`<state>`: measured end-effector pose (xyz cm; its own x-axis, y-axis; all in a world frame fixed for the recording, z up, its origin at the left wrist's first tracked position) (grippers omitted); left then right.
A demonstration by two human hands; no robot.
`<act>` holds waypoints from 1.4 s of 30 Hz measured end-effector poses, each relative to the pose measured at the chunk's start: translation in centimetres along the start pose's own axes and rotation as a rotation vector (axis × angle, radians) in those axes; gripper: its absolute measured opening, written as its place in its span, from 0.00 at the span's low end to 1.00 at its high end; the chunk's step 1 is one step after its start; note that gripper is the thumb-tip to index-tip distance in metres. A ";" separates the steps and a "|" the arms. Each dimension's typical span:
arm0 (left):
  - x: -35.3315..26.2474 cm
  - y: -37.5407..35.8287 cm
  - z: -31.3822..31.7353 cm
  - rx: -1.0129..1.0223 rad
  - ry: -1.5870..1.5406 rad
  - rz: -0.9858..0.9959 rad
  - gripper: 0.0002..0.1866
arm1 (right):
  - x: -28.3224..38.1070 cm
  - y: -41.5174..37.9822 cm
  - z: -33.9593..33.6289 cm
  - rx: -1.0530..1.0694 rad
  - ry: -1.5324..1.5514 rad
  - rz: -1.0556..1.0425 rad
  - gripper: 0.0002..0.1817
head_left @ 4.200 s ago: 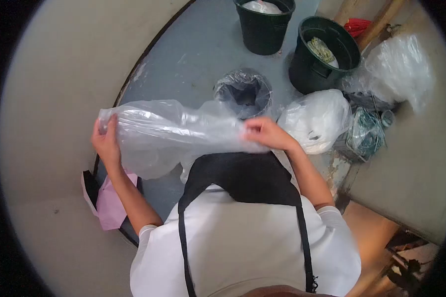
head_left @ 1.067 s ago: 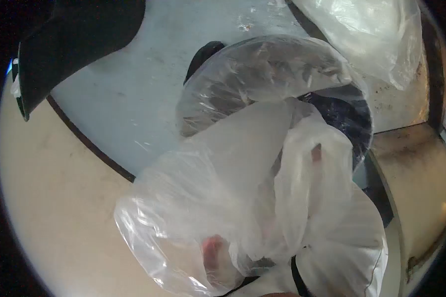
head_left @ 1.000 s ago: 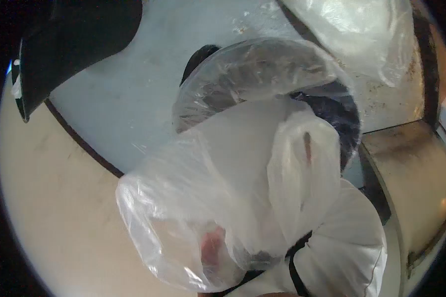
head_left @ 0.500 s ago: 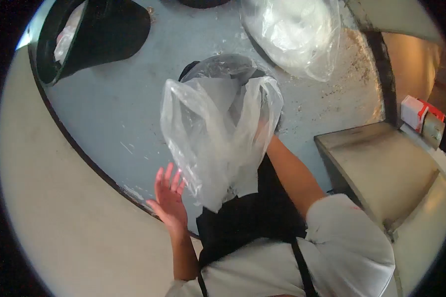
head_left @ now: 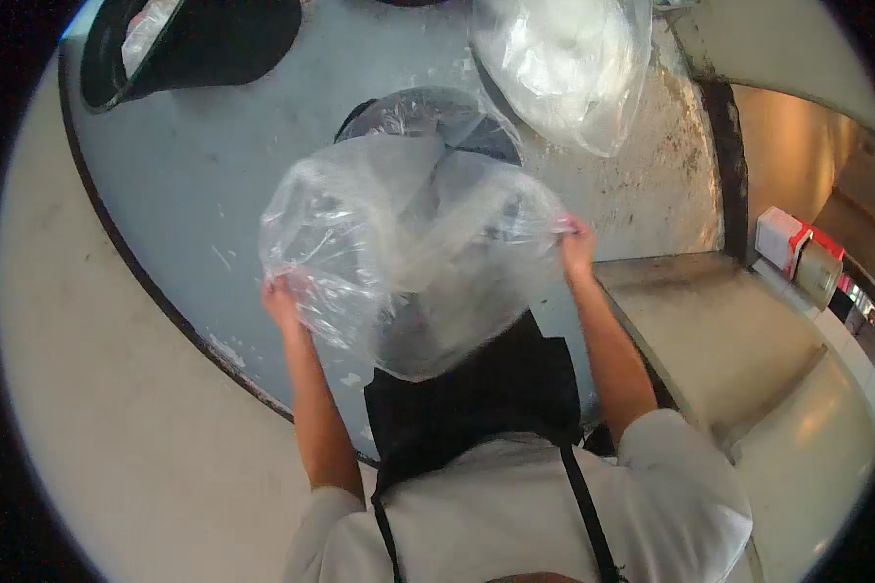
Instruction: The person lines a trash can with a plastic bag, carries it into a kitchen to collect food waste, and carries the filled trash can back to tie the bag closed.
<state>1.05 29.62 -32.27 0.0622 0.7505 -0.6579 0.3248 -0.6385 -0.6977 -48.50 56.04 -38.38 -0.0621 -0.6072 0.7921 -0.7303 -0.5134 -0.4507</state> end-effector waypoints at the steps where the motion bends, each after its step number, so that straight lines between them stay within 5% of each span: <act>1: 1.8 3.4 -2.3 -0.024 0.068 0.014 0.16 | -5.1 1.9 -2.5 -0.085 0.018 -0.037 0.15; 4: 4.6 8.1 -5.0 0.154 0.750 -0.291 0.24 | -11.2 5.8 -7.0 0.350 -0.298 0.032 0.24; 7: 0.7 4.6 -5.5 0.214 0.555 -0.350 0.36 | -2.7 4.6 -9.0 0.507 -0.084 0.221 0.45; 10: -2.2 5.0 -7.2 0.046 0.592 0.059 0.42 | 7.4 3.5 -12.0 0.543 -0.010 0.282 0.57; 12: -6.9 1.1 -3.8 -0.093 0.996 0.601 0.45 | 13.2 2.3 -11.6 0.422 -0.193 0.036 0.58; 13: -10.0 -2.4 0.1 -0.125 1.013 0.706 0.45 | 15.5 1.9 -10.5 0.364 -0.281 -0.089 0.58; 16: -14.5 -5.7 10.3 -0.126 1.057 1.013 0.46 | 20.6 0.7 -3.1 0.335 -0.533 -0.563 0.43; 18: -16.3 -4.7 15.3 -0.082 1.096 1.222 0.37 | 20.6 3.9 0.0 0.333 -0.585 -0.789 0.26; 19: -16.3 -1.8 16.8 0.001 1.094 1.183 0.29 | 19.3 6.4 1.4 0.342 -0.553 -0.845 0.16; 20: -16.0 1.3 18.3 0.082 1.095 1.138 0.23 | 18.8 9.1 2.4 0.307 -0.392 -0.652 0.12; 22: -17.0 5.1 22.1 0.090 0.915 0.777 0.18 | 17.9 14.5 4.4 0.150 -0.254 -0.429 0.16; 24: -16.5 8.8 25.6 -0.127 0.932 0.896 0.19 | 16.1 19.5 6.4 0.014 -0.432 -0.369 0.21; 26: -12.0 16.0 27.8 -0.090 1.088 0.929 0.19 | 11.2 23.3 8.2 0.001 -0.747 -0.310 0.25; 27: -8.6 19.7 27.3 -0.072 1.162 0.947 0.19 | 7.0 24.1 8.9 0.138 -0.912 -0.303 0.28; 29: -1.0 27.2 23.4 0.292 1.215 0.643 0.22 | -0.6 24.0 9.4 0.414 -1.082 -0.252 0.32; 30: 0.4 26.9 22.3 0.382 0.998 0.411 0.24 | -3.5 23.0 9.1 0.555 -1.086 -0.205 0.34; 31: 2.2 25.4 20.6 0.463 0.778 0.176 0.26 | -8.2 22.7 9.0 0.581 -0.674 -0.026 0.36; 32: 2.8 23.1 19.2 0.417 0.620 0.167 0.28 | -11.6 22.3 8.6 0.584 -0.261 0.150 0.38; 35: 2.4 16.8 12.1 0.311 0.157 0.169 0.35 | -8.1 17.7 5.5 0.557 0.217 0.436 0.41; 37: 0.0 11.8 6.7 0.125 0.091 0.114 0.39 | -5.0 15.7 2.3 0.484 0.412 0.384 0.42; 41: 3.9 1.5 -2.1 -0.134 0.590 0.025 0.42 | -1.1 11.6 -3.0 0.465 0.379 0.478 0.39; 42: 5.4 -2.1 -2.6 -0.130 0.489 -0.180 0.42 | -0.7 10.4 -3.9 0.470 0.325 0.503 0.38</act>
<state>3.19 35.42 -33.59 0.4171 0.8579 -0.3002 0.4834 -0.4891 -0.7260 -58.72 53.47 -42.02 -0.5612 -0.6645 0.4934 -0.1990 -0.4703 -0.8598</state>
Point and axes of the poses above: each hand's wrist, its own y-axis towards the middle knuckle, its own z-axis out of the palm, x = y × z, the point moved 2 cm from there along y, towards the middle knuckle, and after that the axes turned 7 degrees about -z, right-handed, at the moved point
